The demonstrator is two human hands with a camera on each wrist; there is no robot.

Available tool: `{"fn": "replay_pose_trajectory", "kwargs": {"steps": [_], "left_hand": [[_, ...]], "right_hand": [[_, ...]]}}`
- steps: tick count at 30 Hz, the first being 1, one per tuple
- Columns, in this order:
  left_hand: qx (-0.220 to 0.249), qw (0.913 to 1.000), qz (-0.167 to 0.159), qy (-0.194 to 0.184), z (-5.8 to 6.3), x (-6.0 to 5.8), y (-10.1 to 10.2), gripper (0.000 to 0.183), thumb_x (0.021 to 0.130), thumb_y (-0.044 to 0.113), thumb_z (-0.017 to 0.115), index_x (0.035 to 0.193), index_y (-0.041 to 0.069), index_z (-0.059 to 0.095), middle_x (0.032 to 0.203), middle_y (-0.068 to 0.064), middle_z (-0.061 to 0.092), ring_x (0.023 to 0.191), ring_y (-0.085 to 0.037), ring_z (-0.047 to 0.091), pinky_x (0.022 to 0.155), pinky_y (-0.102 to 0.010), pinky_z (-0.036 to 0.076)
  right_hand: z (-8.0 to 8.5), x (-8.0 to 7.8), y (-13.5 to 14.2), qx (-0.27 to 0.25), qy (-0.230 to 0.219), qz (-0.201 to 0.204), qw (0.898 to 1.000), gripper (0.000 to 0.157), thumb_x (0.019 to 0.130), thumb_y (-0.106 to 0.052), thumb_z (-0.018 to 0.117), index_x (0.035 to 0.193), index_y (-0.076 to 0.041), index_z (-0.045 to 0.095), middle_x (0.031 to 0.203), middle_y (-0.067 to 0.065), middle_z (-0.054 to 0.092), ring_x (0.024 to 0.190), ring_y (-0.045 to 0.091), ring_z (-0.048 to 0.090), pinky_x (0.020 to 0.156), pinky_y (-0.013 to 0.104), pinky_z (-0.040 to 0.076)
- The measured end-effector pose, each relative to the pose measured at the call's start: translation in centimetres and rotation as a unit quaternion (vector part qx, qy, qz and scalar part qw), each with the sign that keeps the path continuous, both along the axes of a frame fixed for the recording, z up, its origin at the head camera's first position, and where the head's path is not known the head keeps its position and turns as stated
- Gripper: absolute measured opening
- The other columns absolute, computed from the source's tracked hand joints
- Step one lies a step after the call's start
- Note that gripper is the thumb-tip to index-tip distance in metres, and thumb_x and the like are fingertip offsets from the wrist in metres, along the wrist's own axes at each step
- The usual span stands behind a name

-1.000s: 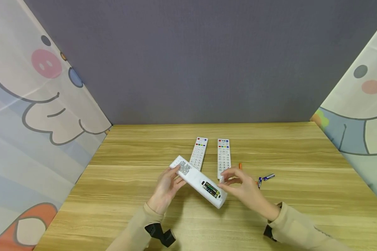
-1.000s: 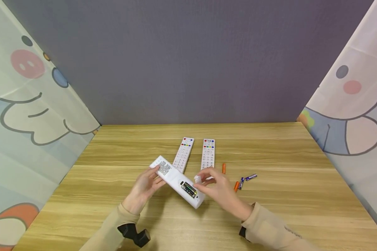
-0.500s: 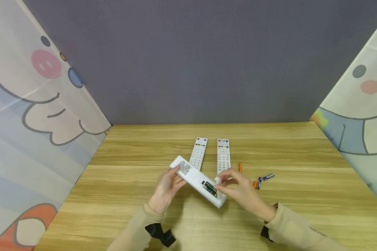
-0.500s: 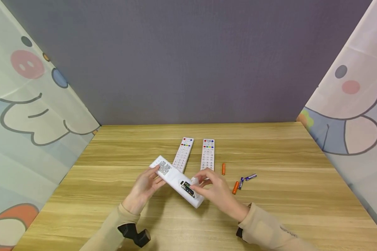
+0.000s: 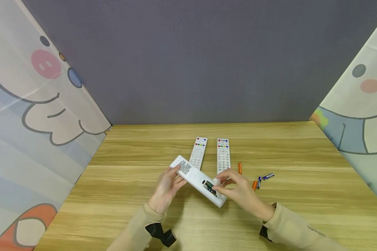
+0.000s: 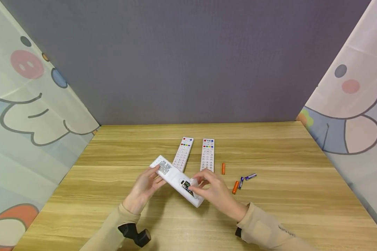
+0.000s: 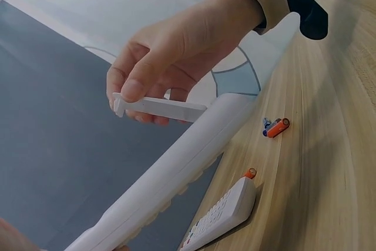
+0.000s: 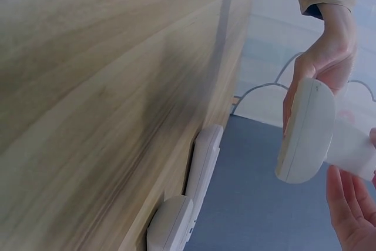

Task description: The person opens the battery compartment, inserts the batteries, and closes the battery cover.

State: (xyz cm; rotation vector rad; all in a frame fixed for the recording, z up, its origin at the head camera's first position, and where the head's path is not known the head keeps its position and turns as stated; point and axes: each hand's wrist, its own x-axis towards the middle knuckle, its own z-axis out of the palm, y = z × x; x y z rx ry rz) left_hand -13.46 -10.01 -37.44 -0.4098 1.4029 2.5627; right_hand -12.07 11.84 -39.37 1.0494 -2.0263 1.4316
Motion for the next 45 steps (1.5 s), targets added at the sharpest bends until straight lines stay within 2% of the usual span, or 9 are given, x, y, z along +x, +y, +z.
{"fn": "replay_pose_trajectory", "kwargs": {"steps": [6, 10, 20, 27, 31, 38, 45], "left_hand": [[-0.001, 1.0, 0.001, 0.002, 0.0, 0.0, 0.1, 0.032, 0.092, 0.007, 0.042, 0.121, -0.005, 0.034, 0.094, -0.007, 0.056, 0.082, -0.019, 0.059, 0.074, -0.032, 0.051], [-0.001, 1.0, 0.003, 0.002, 0.0, 0.0, 0.1, 0.026, 0.092, 0.006, 0.043, 0.115, -0.004, 0.037, 0.089, -0.006, 0.058, 0.079, -0.018, 0.06, 0.071, -0.03, 0.052], [-0.008, 1.0, 0.0, 0.0, 0.0, -0.1, 0.2, 0.03, 0.092, 0.006, 0.042, 0.119, -0.005, 0.036, 0.09, -0.005, 0.059, 0.078, -0.017, 0.061, 0.071, -0.03, 0.052], [-0.007, 1.0, 0.002, 0.0, -0.1, -0.1, 0.2, 0.028, 0.092, 0.006, 0.043, 0.117, -0.005, 0.037, 0.089, -0.005, 0.059, 0.077, -0.017, 0.061, 0.07, -0.029, 0.053], [-0.001, 1.0, 0.005, -0.001, -0.1, -0.1, 0.2, 0.028, 0.092, 0.005, 0.043, 0.117, -0.004, 0.036, 0.089, -0.005, 0.059, 0.077, -0.017, 0.061, 0.071, -0.03, 0.053], [0.0, 1.0, 0.003, -0.003, 0.0, 0.0, 0.2, 0.03, 0.092, 0.006, 0.043, 0.119, -0.005, 0.035, 0.09, -0.005, 0.059, 0.079, -0.018, 0.061, 0.075, -0.033, 0.052], [-0.001, 1.0, -0.001, -0.002, 0.1, 0.3, 0.2, 0.035, 0.091, 0.007, 0.044, 0.122, -0.006, 0.033, 0.093, -0.006, 0.058, 0.081, -0.019, 0.06, 0.078, -0.034, 0.051]], "right_hand": [[0.2, 0.1, -0.2, 0.011, 0.0, 0.005, 1.0, 0.04, 0.053, 0.013, 0.075, 0.087, 0.004, 0.056, 0.079, 0.011, 0.057, 0.065, 0.017, 0.056, 0.054, 0.025, 0.053], [0.3, 0.1, -0.1, 0.028, -0.025, 0.003, 0.999, 0.034, 0.059, 0.006, 0.076, 0.088, -0.001, 0.059, 0.081, 0.005, 0.059, 0.068, 0.014, 0.057, 0.058, 0.022, 0.053], [0.2, 0.0, -0.1, 0.065, -0.028, 0.003, 0.997, 0.028, 0.064, -0.003, 0.076, 0.088, -0.005, 0.062, 0.082, -0.002, 0.059, 0.07, 0.008, 0.055, 0.059, 0.021, 0.052], [0.0, -0.2, -0.1, 0.078, 0.007, 0.009, 0.997, 0.033, 0.064, -0.001, 0.075, 0.093, -0.004, 0.061, 0.085, 0.0, 0.059, 0.072, 0.009, 0.054, 0.061, 0.02, 0.051], [-0.1, -0.2, 0.0, 0.088, 0.01, 0.012, 0.996, 0.036, 0.064, -0.003, 0.075, 0.096, -0.005, 0.061, 0.087, -0.001, 0.059, 0.073, 0.009, 0.054, 0.062, 0.021, 0.051], [-0.5, -0.2, 0.1, 0.108, -0.023, 0.012, 0.994, 0.036, 0.067, -0.009, 0.075, 0.1, -0.008, 0.061, 0.093, -0.002, 0.057, 0.079, 0.011, 0.053, 0.067, 0.025, 0.051], [-0.8, -0.2, 0.2, 0.146, -0.068, 0.012, 0.987, 0.038, 0.07, -0.014, 0.073, 0.106, -0.012, 0.06, 0.104, 0.001, 0.053, 0.09, 0.014, 0.053, 0.074, 0.028, 0.051]]}}
